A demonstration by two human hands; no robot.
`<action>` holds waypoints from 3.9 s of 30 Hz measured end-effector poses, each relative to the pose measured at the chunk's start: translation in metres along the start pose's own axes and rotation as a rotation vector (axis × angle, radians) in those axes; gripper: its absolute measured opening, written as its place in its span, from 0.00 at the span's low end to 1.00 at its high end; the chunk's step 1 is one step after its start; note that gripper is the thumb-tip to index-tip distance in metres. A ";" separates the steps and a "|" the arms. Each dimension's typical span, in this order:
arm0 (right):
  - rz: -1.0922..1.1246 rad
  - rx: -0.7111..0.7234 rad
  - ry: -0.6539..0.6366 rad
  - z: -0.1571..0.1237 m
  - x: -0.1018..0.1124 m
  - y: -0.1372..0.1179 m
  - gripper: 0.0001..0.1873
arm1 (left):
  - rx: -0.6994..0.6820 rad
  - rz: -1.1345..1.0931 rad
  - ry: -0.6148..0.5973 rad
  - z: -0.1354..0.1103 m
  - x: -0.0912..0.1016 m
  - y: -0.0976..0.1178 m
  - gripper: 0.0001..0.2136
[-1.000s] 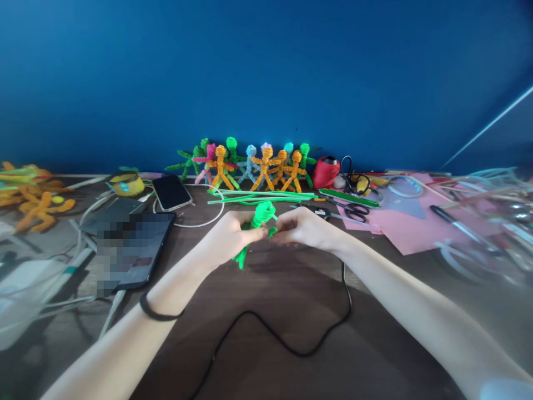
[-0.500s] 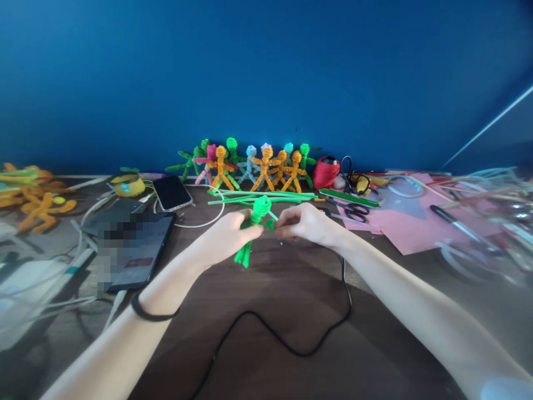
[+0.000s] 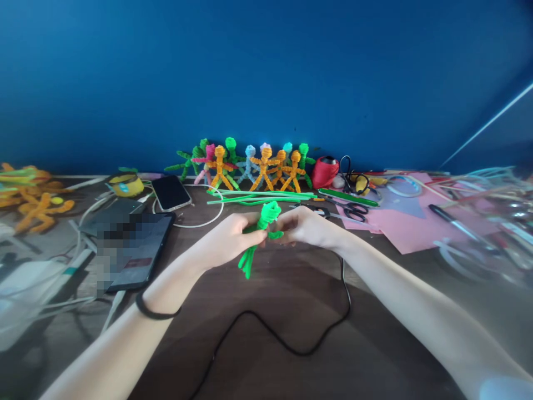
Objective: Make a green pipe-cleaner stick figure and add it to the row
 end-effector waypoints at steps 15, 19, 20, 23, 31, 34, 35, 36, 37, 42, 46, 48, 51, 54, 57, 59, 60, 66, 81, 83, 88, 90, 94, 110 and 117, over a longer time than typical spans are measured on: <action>0.012 0.118 -0.110 -0.001 -0.003 -0.003 0.14 | 0.062 0.014 -0.088 -0.001 -0.005 -0.003 0.13; -0.158 0.095 -0.118 -0.004 0.002 -0.003 0.12 | 0.075 0.086 -0.085 -0.001 -0.004 -0.003 0.13; -0.199 0.071 -0.131 -0.004 0.003 -0.002 0.12 | 0.076 0.099 -0.078 -0.001 -0.004 -0.003 0.13; -0.282 0.022 -0.147 -0.004 0.006 0.000 0.11 | 0.090 0.121 -0.052 0.000 -0.003 -0.005 0.14; -0.260 0.040 0.011 0.000 0.001 -0.005 0.09 | 0.164 0.131 -0.047 0.000 -0.008 -0.009 0.14; -0.189 0.014 0.047 0.000 0.000 -0.008 0.09 | 0.189 0.152 -0.014 0.001 -0.007 -0.013 0.14; -0.152 -0.004 0.059 -0.001 0.000 -0.009 0.09 | 0.191 0.164 0.008 0.002 -0.006 -0.014 0.14; -0.114 -0.024 0.074 -0.002 0.000 -0.009 0.09 | 0.192 0.178 0.032 0.002 -0.005 -0.015 0.13; -0.079 -0.040 0.091 -0.002 0.001 -0.009 0.09 | 0.192 0.191 0.056 0.002 -0.003 -0.016 0.13; 0.042 -0.044 0.139 -0.006 0.000 -0.013 0.12 | 0.219 0.186 0.181 0.002 0.002 -0.022 0.08; 0.108 -0.045 0.137 -0.006 -0.004 -0.015 0.11 | 0.232 0.140 0.245 0.001 0.003 -0.023 0.08; 0.126 -0.032 0.147 -0.006 -0.005 -0.014 0.11 | 0.234 0.104 0.269 0.001 0.004 -0.023 0.08; 0.159 0.019 0.162 -0.004 -0.005 -0.011 0.10 | 0.219 0.032 0.325 0.001 0.005 -0.025 0.08; 0.214 0.080 0.185 -0.002 -0.006 -0.009 0.12 | 0.195 -0.104 0.403 0.001 0.007 -0.027 0.08; 0.280 0.124 0.197 -0.001 -0.008 -0.010 0.12 | 0.160 -0.275 0.454 0.002 0.006 -0.028 0.08; 0.306 0.145 0.191 -0.001 -0.011 -0.012 0.13 | 0.126 -0.379 0.454 0.002 0.004 -0.027 0.08; 0.322 0.159 0.191 -0.002 -0.012 -0.013 0.14 | 0.111 -0.420 0.444 0.003 0.003 -0.026 0.08; 0.411 0.169 0.168 -0.003 -0.015 -0.016 0.24 | 0.079 -0.559 0.385 0.004 0.001 -0.024 0.07; -0.142 0.109 -0.032 -0.009 0.005 -0.017 0.10 | 0.061 -0.398 0.032 0.000 0.001 -0.006 0.05; -0.183 0.155 -0.076 -0.010 0.006 -0.018 0.09 | 0.055 -0.389 -0.034 0.000 -0.002 -0.005 0.04; -0.254 0.205 0.008 -0.009 0.007 -0.019 0.09 | 0.074 -0.399 -0.088 0.000 -0.007 -0.007 0.03; -0.281 0.206 0.076 -0.008 0.007 -0.020 0.10 | 0.108 -0.381 -0.084 0.001 -0.007 -0.008 0.04; -0.249 0.216 0.161 -0.008 0.006 -0.023 0.10 | 0.148 -0.323 -0.036 0.003 -0.009 -0.013 0.06; 0.076 0.073 0.201 -0.009 -0.005 -0.024 0.09 | 0.215 -0.208 0.413 0.003 0.002 -0.029 0.07; 0.245 0.137 0.181 -0.006 -0.012 -0.019 0.05 | 0.117 -0.342 0.511 0.001 0.008 -0.026 0.09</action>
Point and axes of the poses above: each hand's wrist, its own z-axis towards the middle knuckle, its own x-axis out of the back of the hand, y = z × x, the point moved 5 cm from there along z, towards the middle knuckle, and after that the axes turned 10 degrees about -y, right-handed, at the moved point
